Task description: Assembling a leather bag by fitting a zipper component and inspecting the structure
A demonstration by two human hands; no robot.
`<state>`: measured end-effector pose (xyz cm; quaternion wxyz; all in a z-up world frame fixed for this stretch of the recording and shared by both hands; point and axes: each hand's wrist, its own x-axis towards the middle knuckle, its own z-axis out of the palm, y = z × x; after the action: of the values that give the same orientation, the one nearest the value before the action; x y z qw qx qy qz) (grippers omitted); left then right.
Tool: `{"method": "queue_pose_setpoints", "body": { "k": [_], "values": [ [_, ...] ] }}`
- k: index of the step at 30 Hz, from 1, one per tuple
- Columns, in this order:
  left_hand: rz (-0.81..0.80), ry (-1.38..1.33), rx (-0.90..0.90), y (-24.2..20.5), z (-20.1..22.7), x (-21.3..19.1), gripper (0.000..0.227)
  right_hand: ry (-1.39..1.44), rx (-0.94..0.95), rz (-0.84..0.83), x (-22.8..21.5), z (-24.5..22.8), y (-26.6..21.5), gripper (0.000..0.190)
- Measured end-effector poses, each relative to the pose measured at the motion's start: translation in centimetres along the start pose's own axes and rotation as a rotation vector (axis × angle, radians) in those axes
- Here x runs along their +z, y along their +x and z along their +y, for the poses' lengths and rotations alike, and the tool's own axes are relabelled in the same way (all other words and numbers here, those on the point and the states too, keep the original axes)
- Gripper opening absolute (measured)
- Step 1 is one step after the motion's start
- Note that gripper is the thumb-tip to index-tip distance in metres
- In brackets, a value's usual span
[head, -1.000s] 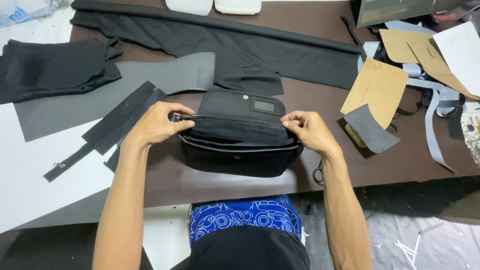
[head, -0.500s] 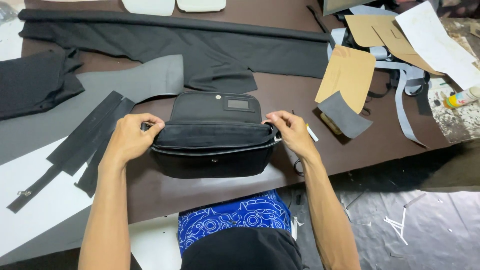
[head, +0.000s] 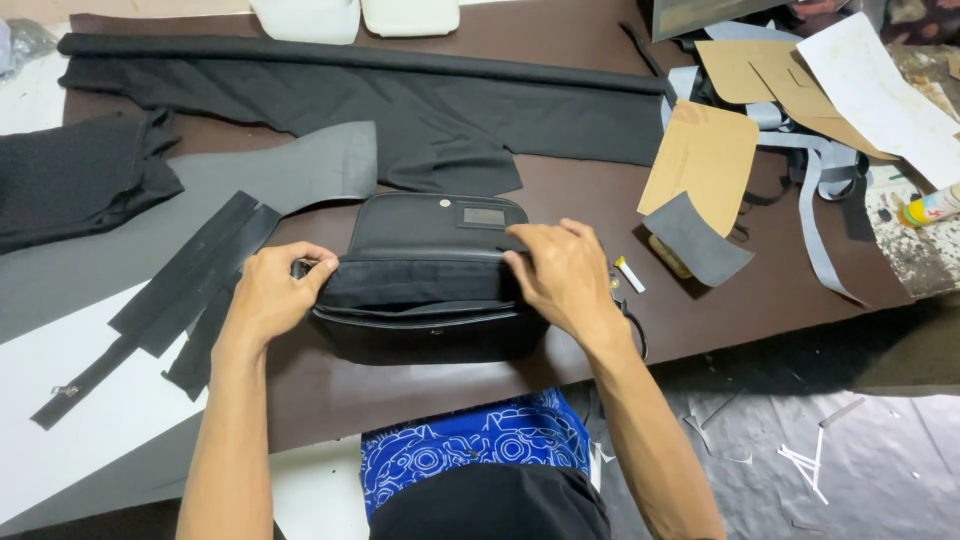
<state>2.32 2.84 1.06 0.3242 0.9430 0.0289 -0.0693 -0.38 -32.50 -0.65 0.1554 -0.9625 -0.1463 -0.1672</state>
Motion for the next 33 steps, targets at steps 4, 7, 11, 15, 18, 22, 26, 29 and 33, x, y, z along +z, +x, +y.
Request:
{"method": "queue_pose_setpoints", "body": {
  "k": [4, 7, 11, 15, 18, 22, 26, 29, 33],
  "values": [
    [-0.004, -0.016, -0.019, -0.5, 0.4, -0.2, 0.022, 0.04, 0.098, -0.276, -1.9, -4.9, 2.1, 0.052],
    [-0.023, 0.003, -0.056, -0.6, 0.6, -0.1, 0.024, 0.042, 0.183, -0.392, -0.4, -4.8, 2.8, 0.038],
    [-0.026, 0.008, -0.071, -1.1, 1.5, -0.8, 0.024, 0.089, 0.217, -0.408, 0.2, -4.0, 2.9, 0.033],
    [-0.046, 0.056, -0.069, -0.9, 2.4, -1.1, 0.035, 0.117, 0.225, -0.416, 0.2, -3.7, 3.0, 0.031],
    [-0.035, 0.092, -0.068, -0.4, 1.8, -0.6, 0.031, 0.097, 0.229, -0.446, 0.2, -3.1, 3.1, 0.03],
    [-0.027, 0.064, -0.068, -0.5, 1.3, -0.5, 0.025, -0.024, 0.245, -0.509, -1.6, -3.2, 3.1, 0.029],
    [-0.02, 0.002, -0.05, -0.7, 1.3, -0.7, 0.025, -0.049, 0.277, -0.479, -3.8, -0.9, 2.5, 0.027],
    [0.007, -0.1, -0.011, -1.1, 1.6, -1.0, 0.026, 0.135, 0.336, -0.43, -4.4, 0.2, 1.4, 0.029],
    [-0.037, -0.056, -0.017, -0.3, 0.6, -0.7, 0.028, 0.375, 0.365, -0.377, -4.1, 0.8, 0.5, 0.028]
  ]
}}
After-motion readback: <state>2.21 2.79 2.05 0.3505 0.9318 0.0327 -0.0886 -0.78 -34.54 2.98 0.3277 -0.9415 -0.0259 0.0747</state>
